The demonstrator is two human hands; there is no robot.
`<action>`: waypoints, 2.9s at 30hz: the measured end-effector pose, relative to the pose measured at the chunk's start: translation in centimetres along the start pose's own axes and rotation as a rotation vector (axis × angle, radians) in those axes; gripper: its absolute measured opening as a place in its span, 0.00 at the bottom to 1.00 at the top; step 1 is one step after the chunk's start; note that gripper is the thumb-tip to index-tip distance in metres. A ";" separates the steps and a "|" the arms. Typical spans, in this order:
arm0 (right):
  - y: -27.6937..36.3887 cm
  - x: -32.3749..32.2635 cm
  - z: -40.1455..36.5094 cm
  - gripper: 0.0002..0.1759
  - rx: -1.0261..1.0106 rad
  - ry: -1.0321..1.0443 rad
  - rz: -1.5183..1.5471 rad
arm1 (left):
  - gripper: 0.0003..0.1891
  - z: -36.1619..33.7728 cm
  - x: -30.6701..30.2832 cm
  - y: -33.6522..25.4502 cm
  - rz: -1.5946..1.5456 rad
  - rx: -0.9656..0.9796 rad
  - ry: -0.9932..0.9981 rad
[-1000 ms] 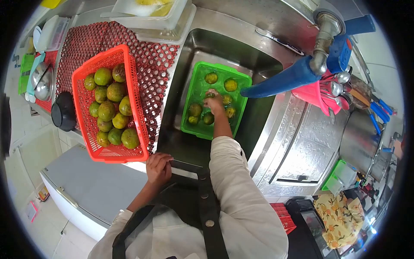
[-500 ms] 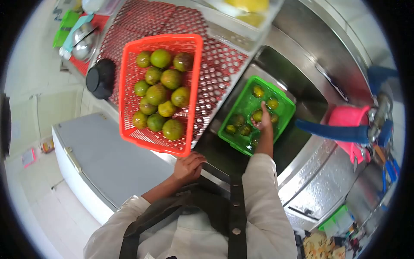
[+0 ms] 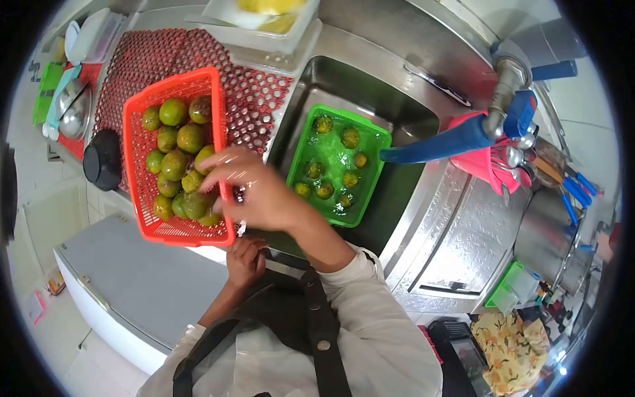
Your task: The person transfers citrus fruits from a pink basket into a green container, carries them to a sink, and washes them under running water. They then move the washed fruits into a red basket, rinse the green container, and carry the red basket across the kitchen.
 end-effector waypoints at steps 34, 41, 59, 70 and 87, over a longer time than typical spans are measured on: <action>-30.9 -11.8 -24.3 0.18 1.287 -0.749 0.074 | 0.10 -0.2 -0.6 0.0 -0.053 -0.035 -0.053; -21.1 -7.4 -14.8 0.25 1.012 -0.343 0.800 | 0.11 -1.3 -0.4 0.8 -0.062 -0.056 -0.074; -8.3 -3.5 -5.2 0.12 0.218 -0.823 0.037 | 0.10 -0.5 -0.3 0.2 -0.077 0.008 -0.055; -27.3 -17.4 -20.2 0.26 0.759 -0.570 -0.907 | 0.10 -0.3 -0.3 0.1 -0.058 -0.006 -0.048; -20.9 -10.2 -13.1 0.21 0.518 -0.784 1.310 | 0.12 0.1 -0.5 -0.3 -0.055 0.015 -0.036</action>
Point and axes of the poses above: each hand's wrist, its own z-axis towards the middle knuckle, its own x-axis out of the palm, y = z × x, the point moved 8 cm from there along z, towards the middle knuckle, and after that the axes turned 3 degrees about z, right-handed, at the moved point
